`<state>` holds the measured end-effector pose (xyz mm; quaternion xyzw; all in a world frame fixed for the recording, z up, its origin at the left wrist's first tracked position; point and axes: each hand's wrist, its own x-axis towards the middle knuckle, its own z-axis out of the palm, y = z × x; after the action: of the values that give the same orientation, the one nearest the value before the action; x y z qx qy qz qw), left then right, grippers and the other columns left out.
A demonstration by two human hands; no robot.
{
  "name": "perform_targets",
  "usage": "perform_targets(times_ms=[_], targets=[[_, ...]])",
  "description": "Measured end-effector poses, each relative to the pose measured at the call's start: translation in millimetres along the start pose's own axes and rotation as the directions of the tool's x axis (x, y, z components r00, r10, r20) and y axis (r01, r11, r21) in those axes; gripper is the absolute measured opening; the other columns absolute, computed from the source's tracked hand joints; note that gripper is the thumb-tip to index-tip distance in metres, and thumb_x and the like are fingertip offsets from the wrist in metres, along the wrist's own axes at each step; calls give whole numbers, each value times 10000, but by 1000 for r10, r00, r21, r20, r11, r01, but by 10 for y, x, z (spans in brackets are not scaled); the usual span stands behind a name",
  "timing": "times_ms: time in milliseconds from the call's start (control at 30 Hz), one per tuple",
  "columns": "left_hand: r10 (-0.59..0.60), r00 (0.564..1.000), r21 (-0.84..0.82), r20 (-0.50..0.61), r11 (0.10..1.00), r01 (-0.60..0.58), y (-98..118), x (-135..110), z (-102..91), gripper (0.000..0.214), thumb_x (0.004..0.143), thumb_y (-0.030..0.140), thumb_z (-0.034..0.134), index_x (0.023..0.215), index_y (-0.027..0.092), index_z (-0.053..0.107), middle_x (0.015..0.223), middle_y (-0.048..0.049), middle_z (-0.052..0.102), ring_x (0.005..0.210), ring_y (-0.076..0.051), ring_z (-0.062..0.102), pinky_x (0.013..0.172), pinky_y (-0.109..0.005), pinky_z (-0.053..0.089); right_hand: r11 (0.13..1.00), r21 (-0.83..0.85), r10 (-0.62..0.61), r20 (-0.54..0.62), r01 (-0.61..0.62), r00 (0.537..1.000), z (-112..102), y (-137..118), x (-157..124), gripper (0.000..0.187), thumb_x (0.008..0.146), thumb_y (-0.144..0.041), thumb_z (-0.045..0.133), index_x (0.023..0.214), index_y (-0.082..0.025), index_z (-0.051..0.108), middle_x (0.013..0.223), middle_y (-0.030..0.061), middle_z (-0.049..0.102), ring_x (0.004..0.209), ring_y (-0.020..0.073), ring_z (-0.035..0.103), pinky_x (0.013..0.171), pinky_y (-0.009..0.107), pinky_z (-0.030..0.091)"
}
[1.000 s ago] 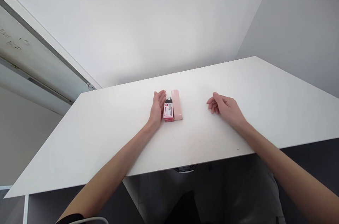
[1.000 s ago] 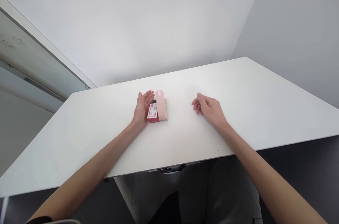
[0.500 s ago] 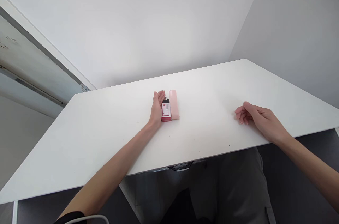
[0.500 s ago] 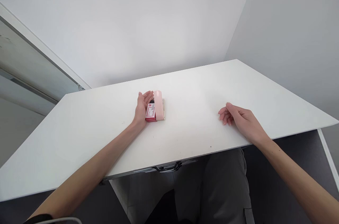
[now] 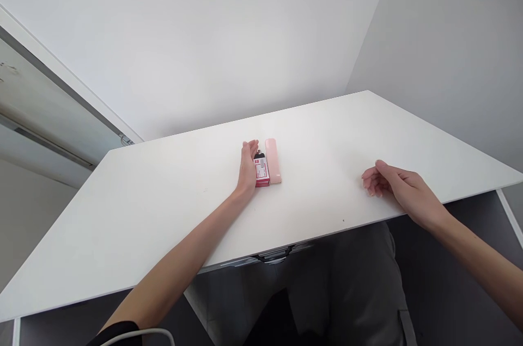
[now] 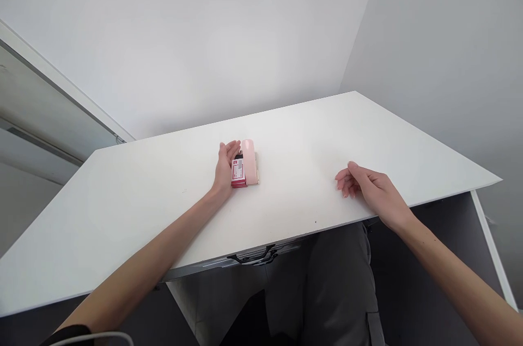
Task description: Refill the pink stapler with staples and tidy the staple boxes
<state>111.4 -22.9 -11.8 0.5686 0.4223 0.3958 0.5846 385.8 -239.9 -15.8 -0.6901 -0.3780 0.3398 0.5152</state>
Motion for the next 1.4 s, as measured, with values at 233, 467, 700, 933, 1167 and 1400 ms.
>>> perform_targets(times_ms=[233,467,700,933,1167,1400], targets=[[-44,998,-17,-43,999,43,41,-43,339,650,1047,714,177,1452,295,465,1704,-28,415,1594,-226,366,1278,-397,380,1000,5,16,-5,-16,1000,-58,-85,-180,533,946,-748,583,847,-261,775,794,75,676,725,243,587,707,408,503],[-34,999,-101,-36,994,31,-26,18,915,607,1069,664,201,1453,273,461,1691,-47,431,1588,-200,367,1280,-363,346,999,-13,-33,0,33,999,-105,-275,-316,572,947,-781,543,841,-267,771,779,80,674,707,254,581,714,431,505],[-2,999,-79,-38,997,-1,-117,147,1590,617,1067,687,188,1445,284,462,1667,-64,448,1558,-224,414,1216,-346,408,992,-89,-89,13,90,996,-207,-474,-442,625,939,-818,500,786,-274,765,737,87,673,689,263,609,703,440,530],[-56,998,-91,-1,994,56,-26,269,2177,603,1083,645,179,1459,249,435,1526,-110,571,1356,-252,612,1113,-358,483,990,-113,-83,26,85,996,-385,-508,-444,627,945,-815,497,822,-261,762,769,76,683,691,235,602,718,405,520],[-15,999,-118,39,993,19,-47,337,2333,574,1092,629,179,1458,255,414,1515,-109,559,1402,-230,573,1133,-329,464,992,-103,-71,20,73,997,-394,-484,-421,589,985,-752,511,820,-246,766,777,64,680,692,206,600,692,365,512],[102,995,-83,2,991,-101,-190,539,1554,479,1103,566,229,1366,259,486,1613,-92,490,1558,-192,404,1291,-363,286,992,-83,-81,102,90,991,15,-466,-307,605,974,-766,519,857,-219,750,809,58,690,704,181,602,681,333,513]])
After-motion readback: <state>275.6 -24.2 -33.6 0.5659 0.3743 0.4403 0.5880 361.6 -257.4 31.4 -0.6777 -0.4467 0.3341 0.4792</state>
